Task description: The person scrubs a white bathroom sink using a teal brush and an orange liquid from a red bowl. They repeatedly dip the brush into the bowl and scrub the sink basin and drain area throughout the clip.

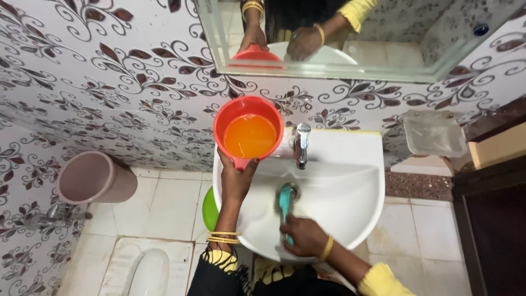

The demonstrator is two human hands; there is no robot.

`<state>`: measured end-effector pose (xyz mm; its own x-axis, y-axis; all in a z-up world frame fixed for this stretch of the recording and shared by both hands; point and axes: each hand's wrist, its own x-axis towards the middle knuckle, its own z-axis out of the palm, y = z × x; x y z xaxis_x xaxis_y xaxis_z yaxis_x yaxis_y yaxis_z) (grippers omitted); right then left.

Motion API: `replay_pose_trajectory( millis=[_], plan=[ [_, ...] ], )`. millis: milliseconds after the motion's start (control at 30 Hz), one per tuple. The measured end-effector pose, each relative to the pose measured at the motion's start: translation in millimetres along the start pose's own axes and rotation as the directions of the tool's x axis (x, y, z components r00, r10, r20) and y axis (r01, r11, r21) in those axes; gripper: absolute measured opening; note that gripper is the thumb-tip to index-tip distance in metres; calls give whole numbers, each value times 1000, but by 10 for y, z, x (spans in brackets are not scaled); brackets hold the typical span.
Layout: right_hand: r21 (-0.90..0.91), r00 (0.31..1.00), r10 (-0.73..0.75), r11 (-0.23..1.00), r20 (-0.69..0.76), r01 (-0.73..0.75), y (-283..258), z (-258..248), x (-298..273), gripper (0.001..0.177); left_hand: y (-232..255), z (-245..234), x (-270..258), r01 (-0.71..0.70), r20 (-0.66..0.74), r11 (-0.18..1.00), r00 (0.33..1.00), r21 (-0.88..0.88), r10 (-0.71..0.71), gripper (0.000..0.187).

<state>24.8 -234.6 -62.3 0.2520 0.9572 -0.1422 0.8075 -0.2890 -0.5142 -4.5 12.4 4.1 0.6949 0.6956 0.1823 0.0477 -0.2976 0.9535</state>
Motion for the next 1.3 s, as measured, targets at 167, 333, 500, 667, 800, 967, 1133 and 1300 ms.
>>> replay_pose_trajectory(
  millis=[167,333,500,667,800,967,1133,1300],
  plan=[
    [4,989,-149,989,-4,149,9,50,-211,28,1,-5,26,182,21,983,983,-3,-182,116],
    [74,998,57,996,0,-57,188,-74,-129,23,-60,6,14,108,23,984,994,-141,-106,115],
    [33,994,-99,995,45,98,69,-41,-288,25,-20,21,10,138,35,966,990,-220,-133,107],
    [-97,990,67,994,121,-56,240,-102,-28,25,4,29,-7,46,22,962,999,-270,-42,107],
    [12,996,-90,996,13,90,55,-88,-324,25,30,26,12,31,13,968,999,-250,-29,104],
    [-50,996,34,998,-80,-38,351,-182,-127,21,-1,31,-6,35,33,961,999,-274,-27,104],
    [70,996,-82,994,-44,85,210,-96,-367,21,95,30,47,156,19,973,988,-172,-155,108],
    [-35,997,43,998,-61,-45,460,-89,-123,15,-21,28,21,225,48,950,974,-218,-220,114]
  ],
)
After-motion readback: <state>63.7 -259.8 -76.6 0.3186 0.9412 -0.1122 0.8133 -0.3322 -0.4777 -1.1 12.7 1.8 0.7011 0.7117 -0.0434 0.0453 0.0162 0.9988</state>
